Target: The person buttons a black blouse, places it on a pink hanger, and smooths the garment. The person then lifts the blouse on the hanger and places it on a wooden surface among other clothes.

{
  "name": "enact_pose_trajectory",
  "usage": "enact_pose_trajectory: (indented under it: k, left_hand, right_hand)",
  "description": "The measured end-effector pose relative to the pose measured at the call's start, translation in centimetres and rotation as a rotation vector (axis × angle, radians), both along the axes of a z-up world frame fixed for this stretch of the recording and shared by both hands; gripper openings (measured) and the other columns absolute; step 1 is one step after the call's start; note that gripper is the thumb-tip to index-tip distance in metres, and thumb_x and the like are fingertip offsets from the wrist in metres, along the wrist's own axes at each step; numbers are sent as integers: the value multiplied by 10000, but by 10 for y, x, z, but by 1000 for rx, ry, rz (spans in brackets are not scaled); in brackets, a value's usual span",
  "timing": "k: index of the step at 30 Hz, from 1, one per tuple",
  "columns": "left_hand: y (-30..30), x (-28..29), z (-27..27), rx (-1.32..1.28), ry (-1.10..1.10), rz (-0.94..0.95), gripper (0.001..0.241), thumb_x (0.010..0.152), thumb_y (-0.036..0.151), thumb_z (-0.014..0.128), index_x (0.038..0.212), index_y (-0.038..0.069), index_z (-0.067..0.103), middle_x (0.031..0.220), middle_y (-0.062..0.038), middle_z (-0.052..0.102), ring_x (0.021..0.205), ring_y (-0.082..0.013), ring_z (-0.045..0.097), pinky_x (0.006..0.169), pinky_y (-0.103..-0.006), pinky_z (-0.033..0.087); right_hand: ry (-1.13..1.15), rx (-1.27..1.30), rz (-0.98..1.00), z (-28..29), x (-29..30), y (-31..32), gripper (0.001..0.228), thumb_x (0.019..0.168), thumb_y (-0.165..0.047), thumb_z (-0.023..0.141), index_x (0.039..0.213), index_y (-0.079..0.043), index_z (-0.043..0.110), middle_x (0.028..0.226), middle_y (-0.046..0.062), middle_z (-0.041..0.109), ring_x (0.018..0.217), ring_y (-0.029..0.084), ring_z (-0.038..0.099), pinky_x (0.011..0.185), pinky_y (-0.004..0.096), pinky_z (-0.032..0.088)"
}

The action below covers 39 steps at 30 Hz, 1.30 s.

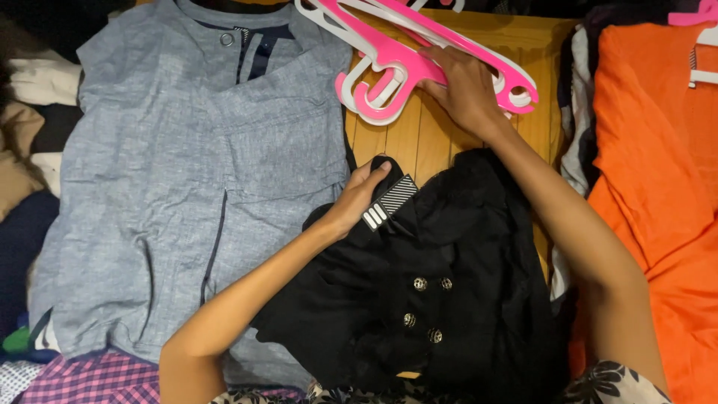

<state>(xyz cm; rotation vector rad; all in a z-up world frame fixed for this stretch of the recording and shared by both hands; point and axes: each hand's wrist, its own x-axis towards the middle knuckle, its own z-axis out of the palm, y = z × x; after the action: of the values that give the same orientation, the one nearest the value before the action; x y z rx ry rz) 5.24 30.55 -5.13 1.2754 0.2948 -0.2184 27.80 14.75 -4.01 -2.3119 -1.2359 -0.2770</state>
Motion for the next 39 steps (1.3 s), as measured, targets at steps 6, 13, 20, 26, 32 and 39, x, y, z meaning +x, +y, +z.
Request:
enact_pose_trajectory:
  k: [6, 13, 20, 26, 32, 39]
  left_hand:
    - [0, 1, -3, -22, -41, -16, 260, 1055, 374, 507, 969, 145, 594, 911, 20, 635, 881, -85, 616, 841, -222, 488]
    - [0, 1, -1, 0, -32, -24, 268, 1044, 392, 504, 1000, 146, 600, 970, 11, 652, 971, -101, 628, 927, -245, 478]
    - [0, 1, 1, -11, -16, -27, 266, 1040, 386, 513, 1008, 144, 619, 966, 5, 675, 952, -109, 649, 912, -243, 489]
    - [0, 2, -4, -16, -41, -30, 264, 1042, 379, 513, 1029, 139, 623, 986, 3, 676, 976, -111, 648, 931, -245, 485]
    - [0, 2, -7, -49, -49, -19, 253, 1047, 368, 520, 1003, 139, 618, 936, 7, 666, 904, -102, 645, 866, -234, 503]
    - [0, 3, -6, -20, -36, 1, 247, 1041, 367, 530, 969, 143, 608, 915, 11, 650, 878, -97, 629, 836, -225, 495]
  right_hand:
    - [-207, -93, -211, -18, 3, 21, 431, 1037, -433, 743, 1223, -50, 680, 831, 119, 733, 628, 341, 657, 455, 435, 400]
    - [-34, -266, -207, -3, -4, 16, 355, 1019, -364, 750, 1062, -48, 596, 894, 114, 662, 705, 346, 620, 510, 454, 425]
    - [-148, -291, -306, -27, 15, 16, 545, 975, -557, 816, 866, -63, 613, 804, 108, 682, 643, 334, 617, 509, 458, 421]
    - [29, -312, -294, -22, 29, 13, 522, 955, -605, 811, 859, -131, 613, 750, 18, 645, 696, 317, 619, 723, 495, 446]
    - [-152, -313, -400, -42, 25, 20, 604, 985, -654, 749, 889, -71, 626, 812, 104, 685, 639, 370, 636, 511, 487, 433]
    - [-500, -335, -475, -64, 38, 23, 654, 999, -752, 647, 894, -108, 695, 811, 43, 667, 539, 233, 594, 370, 369, 371]
